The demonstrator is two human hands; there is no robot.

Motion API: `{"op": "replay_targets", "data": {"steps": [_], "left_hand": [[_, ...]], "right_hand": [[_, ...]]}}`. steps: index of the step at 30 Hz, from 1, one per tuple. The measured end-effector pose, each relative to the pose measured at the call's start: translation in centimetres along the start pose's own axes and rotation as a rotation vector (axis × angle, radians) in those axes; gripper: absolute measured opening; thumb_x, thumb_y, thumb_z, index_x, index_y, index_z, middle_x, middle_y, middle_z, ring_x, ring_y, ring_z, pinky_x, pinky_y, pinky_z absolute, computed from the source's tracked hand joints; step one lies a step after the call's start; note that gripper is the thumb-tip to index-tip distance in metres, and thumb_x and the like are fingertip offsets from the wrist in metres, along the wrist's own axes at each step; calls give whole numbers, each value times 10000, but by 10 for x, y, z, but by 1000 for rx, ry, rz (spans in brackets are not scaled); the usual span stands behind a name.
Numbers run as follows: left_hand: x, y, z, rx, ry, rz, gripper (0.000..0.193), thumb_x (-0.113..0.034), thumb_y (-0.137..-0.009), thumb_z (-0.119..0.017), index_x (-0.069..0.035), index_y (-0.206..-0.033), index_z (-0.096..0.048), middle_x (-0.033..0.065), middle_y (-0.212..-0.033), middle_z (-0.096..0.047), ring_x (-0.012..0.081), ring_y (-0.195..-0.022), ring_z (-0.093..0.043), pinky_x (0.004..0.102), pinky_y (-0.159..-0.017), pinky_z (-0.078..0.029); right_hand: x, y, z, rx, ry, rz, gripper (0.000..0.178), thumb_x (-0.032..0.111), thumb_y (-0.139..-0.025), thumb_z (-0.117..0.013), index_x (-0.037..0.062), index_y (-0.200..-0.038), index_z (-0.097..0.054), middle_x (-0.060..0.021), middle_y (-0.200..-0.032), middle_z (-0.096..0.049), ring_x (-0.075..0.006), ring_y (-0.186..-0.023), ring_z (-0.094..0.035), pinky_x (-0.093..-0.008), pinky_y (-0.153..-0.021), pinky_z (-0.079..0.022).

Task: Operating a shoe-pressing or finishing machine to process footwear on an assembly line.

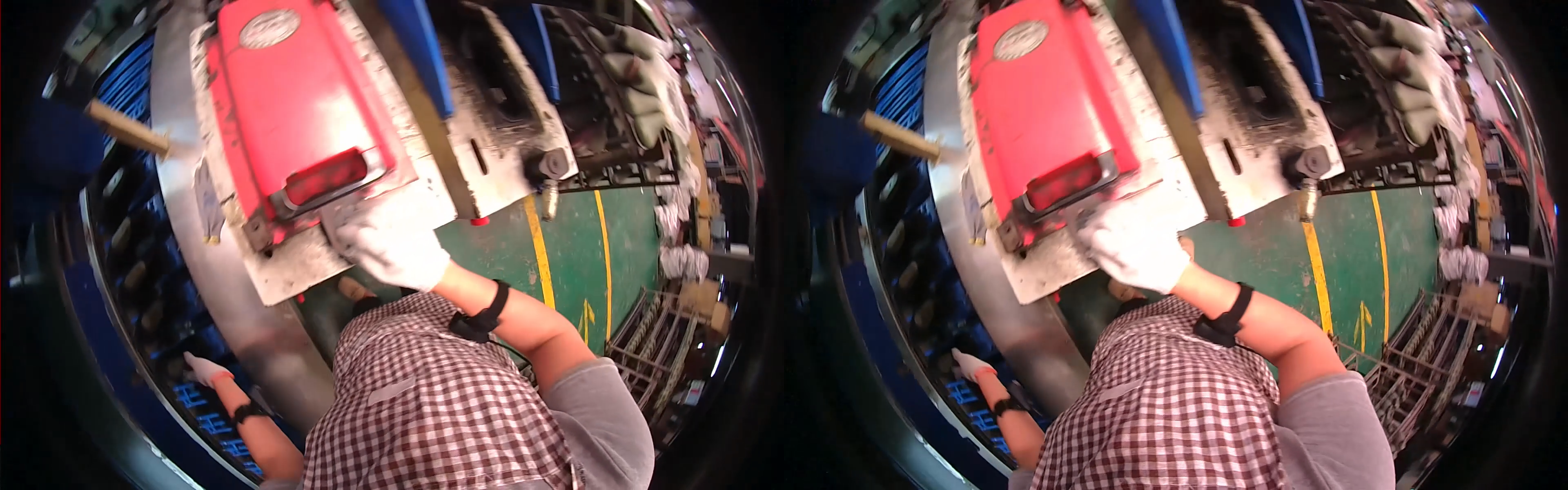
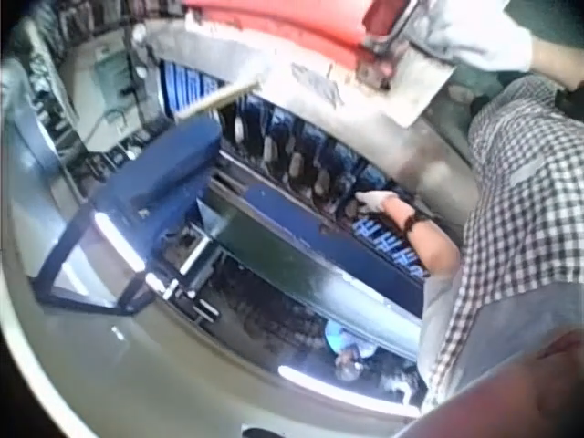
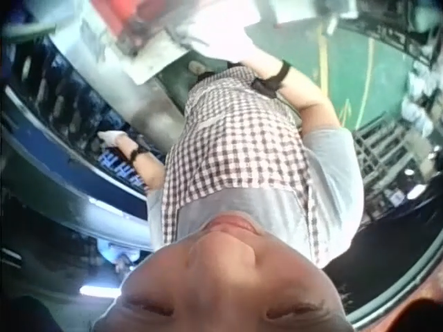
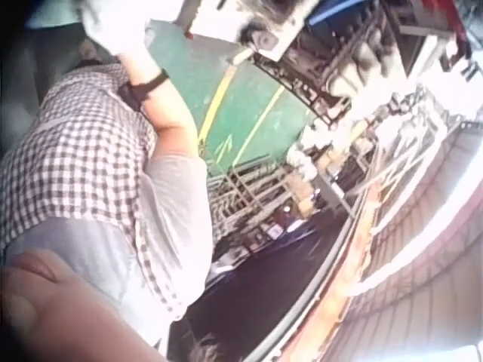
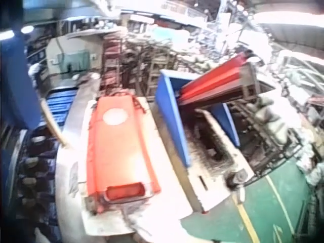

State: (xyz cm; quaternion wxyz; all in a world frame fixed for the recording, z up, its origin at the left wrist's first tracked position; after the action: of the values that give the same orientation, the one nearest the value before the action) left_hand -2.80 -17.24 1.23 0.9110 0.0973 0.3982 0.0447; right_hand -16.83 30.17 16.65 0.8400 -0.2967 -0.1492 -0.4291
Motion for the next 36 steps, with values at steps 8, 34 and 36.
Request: {"op": "replay_targets", "data": {"steps": [8,34,36], "left_hand": [[-116,243,-4,509,249,-1281,581,-76,-957,-632,26,-1510,-487,188,-1547,-495,365,-1457,-455,478,-1233,-334],[-221,400,-59,731,-442,-1705,319,-444,-813,-719,-138,-902,-737,117,-893,-748,315,-874,-728,439,-803,-547],[-206,385,-34,699,229,-1676,257,-275,-772,-767,-99,-955,-735,109,-902,-719,317,-918,-699,442,-834,-536]], "right_hand": [[5,1,7,-107,-99,35,240,157,-809,-720,116,-1045,-713,-85,-995,-648,-304,-991,-636,-435,-870,-536],[-38,25,5,469,-317,-388,408,356,-921,-719,81,-1218,-670,-246,-1026,-741,-426,-989,-719,-491,-879,-560],[-38,29,6,476,-244,-460,433,360,-923,-719,83,-1252,-667,-240,-1027,-751,-417,-985,-730,-484,-874,-561]]}}
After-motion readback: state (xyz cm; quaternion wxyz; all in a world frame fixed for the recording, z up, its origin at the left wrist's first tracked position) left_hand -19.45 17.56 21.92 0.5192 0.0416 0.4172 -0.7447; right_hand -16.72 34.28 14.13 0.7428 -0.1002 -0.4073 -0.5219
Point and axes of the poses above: each hand's wrist, its own y-axis away from the middle knuckle, its own z-axis out of the back of the hand, x = y × z, the point moved 4 cm from there along -y, towards the middle knuckle
